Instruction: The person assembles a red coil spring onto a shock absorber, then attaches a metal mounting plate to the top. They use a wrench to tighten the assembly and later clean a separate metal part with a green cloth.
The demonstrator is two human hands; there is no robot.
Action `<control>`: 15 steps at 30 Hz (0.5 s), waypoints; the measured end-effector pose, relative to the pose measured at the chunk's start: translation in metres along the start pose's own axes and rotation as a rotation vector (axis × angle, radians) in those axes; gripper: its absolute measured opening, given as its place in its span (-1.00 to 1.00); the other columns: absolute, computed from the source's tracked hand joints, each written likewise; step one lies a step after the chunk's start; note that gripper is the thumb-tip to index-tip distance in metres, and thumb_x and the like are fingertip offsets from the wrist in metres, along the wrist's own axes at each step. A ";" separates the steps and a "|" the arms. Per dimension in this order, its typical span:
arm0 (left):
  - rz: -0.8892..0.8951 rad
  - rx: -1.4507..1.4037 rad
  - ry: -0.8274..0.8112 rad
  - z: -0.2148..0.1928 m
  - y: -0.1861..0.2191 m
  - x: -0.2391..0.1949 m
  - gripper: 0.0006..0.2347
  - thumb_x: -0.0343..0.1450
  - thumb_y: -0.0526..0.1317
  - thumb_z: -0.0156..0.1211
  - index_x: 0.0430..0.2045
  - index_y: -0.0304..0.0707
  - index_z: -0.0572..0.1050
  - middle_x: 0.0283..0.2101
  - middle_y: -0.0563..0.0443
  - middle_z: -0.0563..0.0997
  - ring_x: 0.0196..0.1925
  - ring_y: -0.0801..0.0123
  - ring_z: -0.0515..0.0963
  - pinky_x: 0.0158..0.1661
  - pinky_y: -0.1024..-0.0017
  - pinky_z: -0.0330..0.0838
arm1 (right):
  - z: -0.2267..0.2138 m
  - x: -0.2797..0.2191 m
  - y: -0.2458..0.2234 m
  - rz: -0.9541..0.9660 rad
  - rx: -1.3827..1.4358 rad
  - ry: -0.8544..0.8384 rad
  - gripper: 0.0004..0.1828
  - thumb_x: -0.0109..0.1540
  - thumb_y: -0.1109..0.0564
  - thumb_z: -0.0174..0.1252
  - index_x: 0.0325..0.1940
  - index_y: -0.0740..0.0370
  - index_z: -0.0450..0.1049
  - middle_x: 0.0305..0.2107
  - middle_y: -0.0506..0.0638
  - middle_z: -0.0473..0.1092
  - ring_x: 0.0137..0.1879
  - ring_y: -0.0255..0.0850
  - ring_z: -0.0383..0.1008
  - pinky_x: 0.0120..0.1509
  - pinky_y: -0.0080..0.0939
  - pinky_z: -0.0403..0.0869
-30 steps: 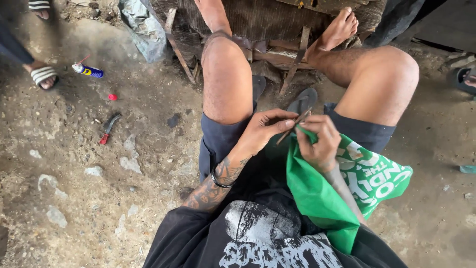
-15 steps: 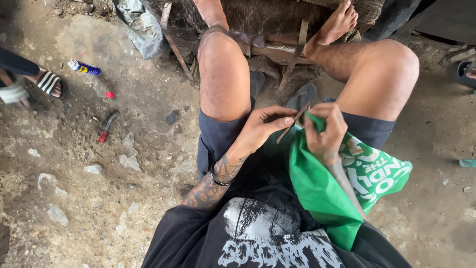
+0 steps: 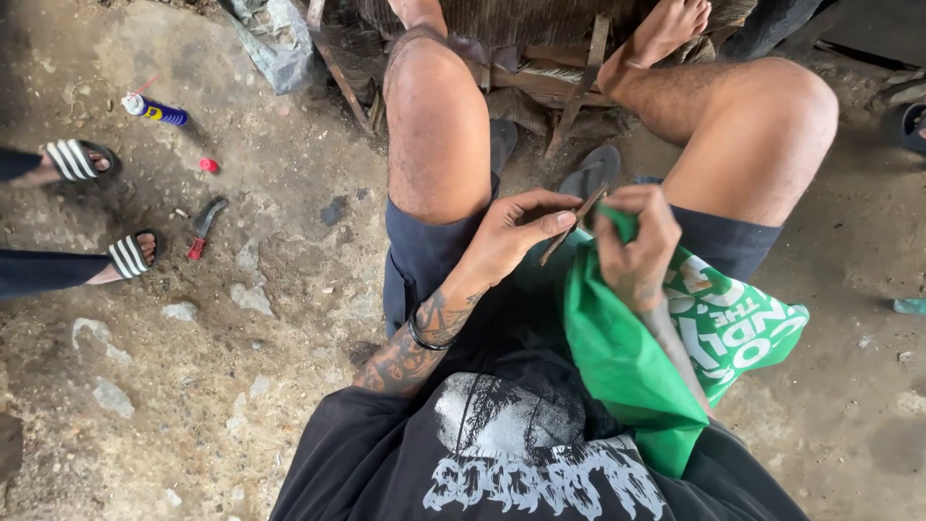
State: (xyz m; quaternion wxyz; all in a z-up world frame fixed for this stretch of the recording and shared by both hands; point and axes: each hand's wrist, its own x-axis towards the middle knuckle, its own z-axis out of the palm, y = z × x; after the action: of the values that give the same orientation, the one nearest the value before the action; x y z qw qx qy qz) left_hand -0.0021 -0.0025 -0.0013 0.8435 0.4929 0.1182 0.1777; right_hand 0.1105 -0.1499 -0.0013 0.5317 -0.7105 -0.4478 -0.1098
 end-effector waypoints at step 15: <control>0.031 -0.018 0.029 -0.001 -0.009 0.004 -0.76 0.43 -0.20 0.43 -0.09 -0.34 0.64 -0.24 -0.01 0.65 -0.12 0.55 0.62 -0.17 0.55 0.58 | 0.003 -0.007 -0.004 -0.078 -0.005 -0.048 -0.94 0.31 0.33 0.29 -0.24 0.37 0.53 -0.33 0.22 0.49 -0.29 0.16 0.48 -0.18 0.03 0.43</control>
State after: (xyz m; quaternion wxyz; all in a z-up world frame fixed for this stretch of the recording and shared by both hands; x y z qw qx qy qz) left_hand 0.0027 -0.0046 -0.0097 0.8432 0.4845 0.1211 0.1988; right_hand 0.1024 -0.1509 -0.0040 0.5141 -0.6964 -0.4874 -0.1145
